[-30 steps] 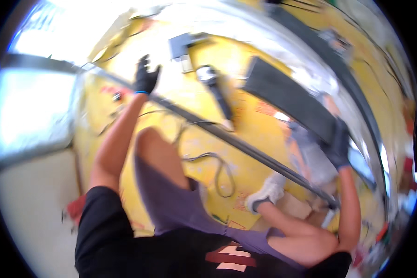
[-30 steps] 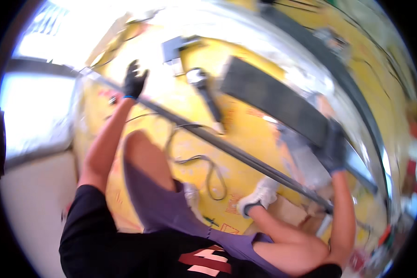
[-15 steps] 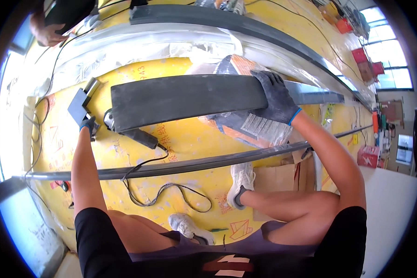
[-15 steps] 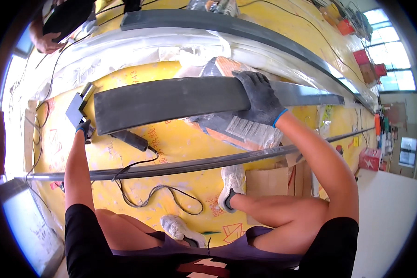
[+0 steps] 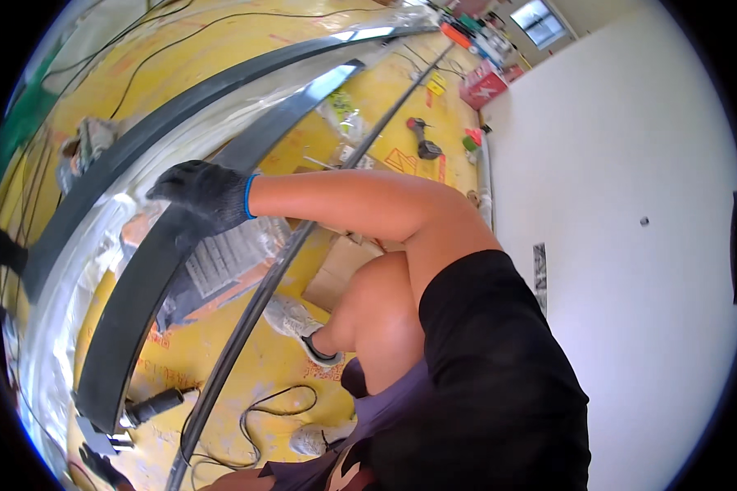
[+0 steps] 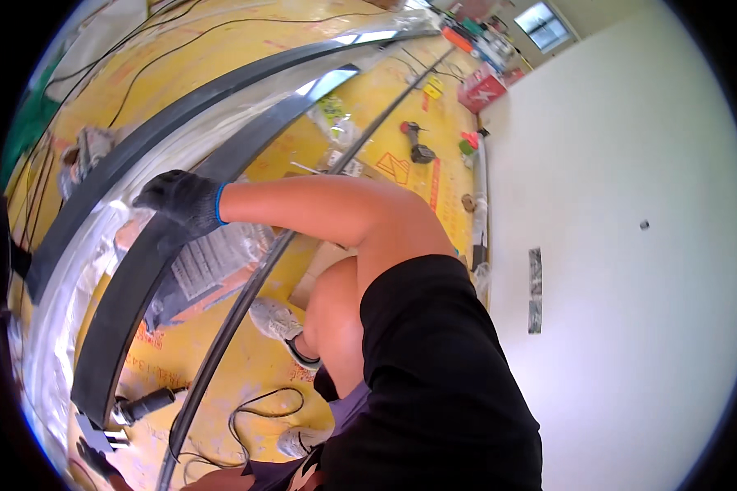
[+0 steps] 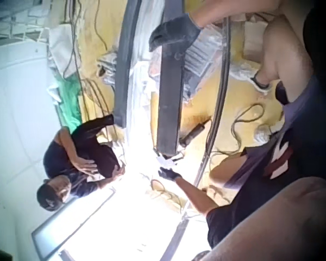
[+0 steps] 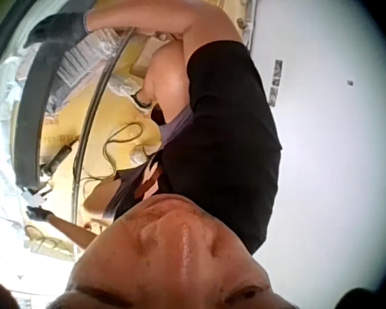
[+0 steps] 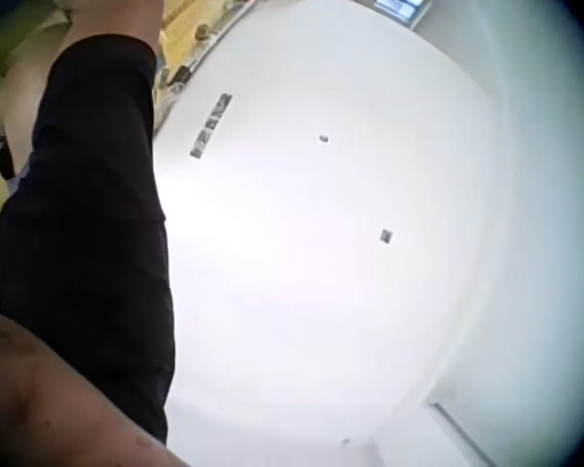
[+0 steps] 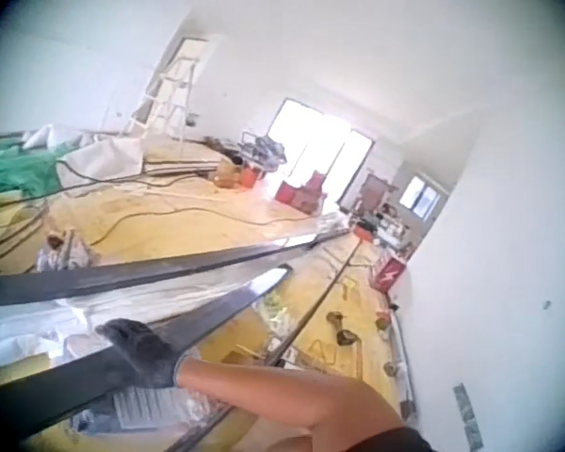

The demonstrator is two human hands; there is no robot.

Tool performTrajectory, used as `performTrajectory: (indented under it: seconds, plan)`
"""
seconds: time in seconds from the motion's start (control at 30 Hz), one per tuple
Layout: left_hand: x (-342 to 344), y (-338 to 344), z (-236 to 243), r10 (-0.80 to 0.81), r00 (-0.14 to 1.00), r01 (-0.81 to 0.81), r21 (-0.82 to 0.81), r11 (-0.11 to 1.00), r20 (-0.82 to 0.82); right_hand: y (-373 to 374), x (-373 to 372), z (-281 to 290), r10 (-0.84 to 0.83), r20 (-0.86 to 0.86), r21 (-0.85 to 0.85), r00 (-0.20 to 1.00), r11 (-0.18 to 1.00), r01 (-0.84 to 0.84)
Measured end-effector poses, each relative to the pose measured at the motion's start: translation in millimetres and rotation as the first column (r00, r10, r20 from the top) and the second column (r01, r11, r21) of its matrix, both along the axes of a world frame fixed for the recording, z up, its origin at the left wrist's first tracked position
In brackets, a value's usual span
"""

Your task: Measuring and cutting metal trim pieces with an angle grinder and installing end caps.

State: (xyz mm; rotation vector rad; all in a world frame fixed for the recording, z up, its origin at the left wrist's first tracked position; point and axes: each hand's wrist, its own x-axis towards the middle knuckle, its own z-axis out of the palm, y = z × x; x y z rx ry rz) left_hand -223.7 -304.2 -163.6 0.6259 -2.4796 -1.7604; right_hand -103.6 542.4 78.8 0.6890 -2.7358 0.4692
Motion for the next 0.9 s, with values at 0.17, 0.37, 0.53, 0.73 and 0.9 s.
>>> performTrajectory:
  seconds: [0.17, 0.37, 0.53, 0.73, 0.9]
  plan:
    - [-21, 171, 153, -0.595, 0.77, 0.47, -0.427, 0.772, -0.229, 119, 158, 1, -0.46, 0.112, -0.02, 0.881, 0.885, 0.465]
    - [31, 197, 241, -0.744, 0.579, 0.247, -0.798, 0.55, -0.334, 142, 404, -151, -0.981, 0.043, -0.092, 0.187, 0.182, 0.979]
    - [97, 176, 142, -0.441, 0.778, 0.019, -0.685, 0.728, -0.448, 111, 486, -164, -0.685, 0.699, 0.193, 0.207, 0.459, 0.867]
    - [334, -62, 133, 0.581, 0.643, -0.662, -0.743, 0.095, -0.499, -107, 223, -60, 0.243, 0.925, -0.3, 0.292, 0.939, 0.168]
    - [434, -85, 29, 0.735, 0.661, -0.234, -0.889, 0.393, 0.15, -251, 117, 39, 0.517, 0.841, -0.541, -0.16, 0.804, -0.248]
